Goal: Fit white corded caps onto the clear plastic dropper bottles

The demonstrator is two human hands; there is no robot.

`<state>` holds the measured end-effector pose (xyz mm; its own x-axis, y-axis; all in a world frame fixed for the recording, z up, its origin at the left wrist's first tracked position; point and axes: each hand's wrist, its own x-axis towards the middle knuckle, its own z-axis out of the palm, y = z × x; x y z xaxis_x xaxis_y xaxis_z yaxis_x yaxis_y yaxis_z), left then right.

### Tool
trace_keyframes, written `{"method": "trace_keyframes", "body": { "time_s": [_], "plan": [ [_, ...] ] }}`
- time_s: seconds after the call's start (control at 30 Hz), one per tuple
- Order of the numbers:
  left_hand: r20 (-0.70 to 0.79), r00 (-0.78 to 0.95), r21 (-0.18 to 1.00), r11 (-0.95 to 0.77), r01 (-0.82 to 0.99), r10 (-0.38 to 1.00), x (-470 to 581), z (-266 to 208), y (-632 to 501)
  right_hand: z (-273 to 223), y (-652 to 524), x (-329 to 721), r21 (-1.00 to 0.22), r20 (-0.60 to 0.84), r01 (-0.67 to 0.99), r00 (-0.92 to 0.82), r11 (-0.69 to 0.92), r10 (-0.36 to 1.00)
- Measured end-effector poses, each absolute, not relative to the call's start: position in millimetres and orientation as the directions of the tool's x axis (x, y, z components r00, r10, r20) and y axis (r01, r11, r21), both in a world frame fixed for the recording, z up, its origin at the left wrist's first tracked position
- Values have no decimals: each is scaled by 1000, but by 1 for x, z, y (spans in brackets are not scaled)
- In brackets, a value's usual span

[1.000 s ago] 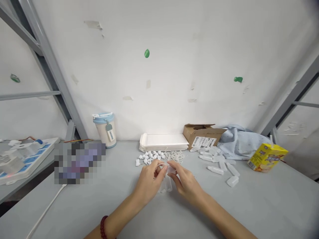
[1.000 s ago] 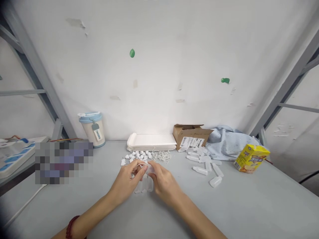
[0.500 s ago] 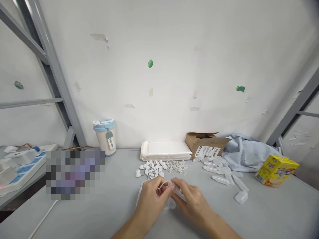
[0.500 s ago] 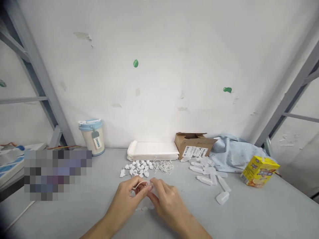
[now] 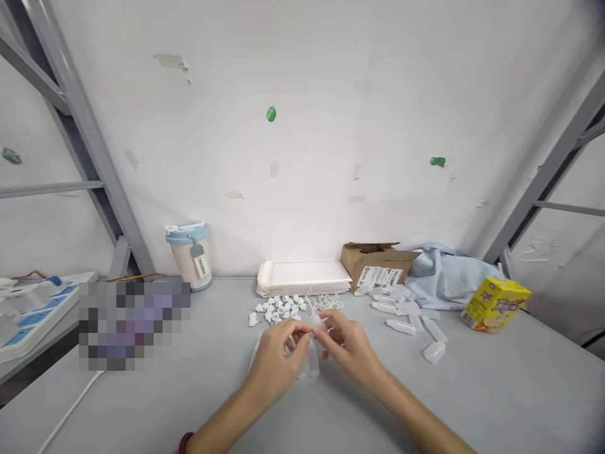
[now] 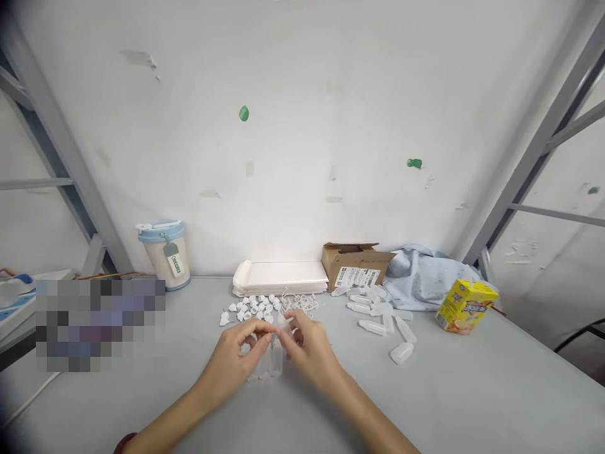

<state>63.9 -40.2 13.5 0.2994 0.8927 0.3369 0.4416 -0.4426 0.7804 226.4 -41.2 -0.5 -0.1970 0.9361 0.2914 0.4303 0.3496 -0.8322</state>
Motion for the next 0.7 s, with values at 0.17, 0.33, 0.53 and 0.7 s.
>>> {"method": "trace_keyframes", "body": {
  "time_s": [0.17, 0.33, 0.53, 0.7],
  "plan": [
    [557, 341, 556, -646, 524, 757, 62, 5, -38, 10, -35, 231, -999, 24, -52, -257, 11, 966],
    [586, 512, 360, -768, 530, 628, 61, 1, -37, 11, -35, 233, -967, -15, -234, -349, -103, 937],
    [573, 564, 273, -787, 553, 595, 60, -4, -38, 10, -37, 232, -950, -28, -260, -476, -171, 879],
    [631, 510, 268, -781, 564, 585, 62, -8, -37, 10, -37, 233, -949, -40, -250, -504, -190, 863]
  ]
}}
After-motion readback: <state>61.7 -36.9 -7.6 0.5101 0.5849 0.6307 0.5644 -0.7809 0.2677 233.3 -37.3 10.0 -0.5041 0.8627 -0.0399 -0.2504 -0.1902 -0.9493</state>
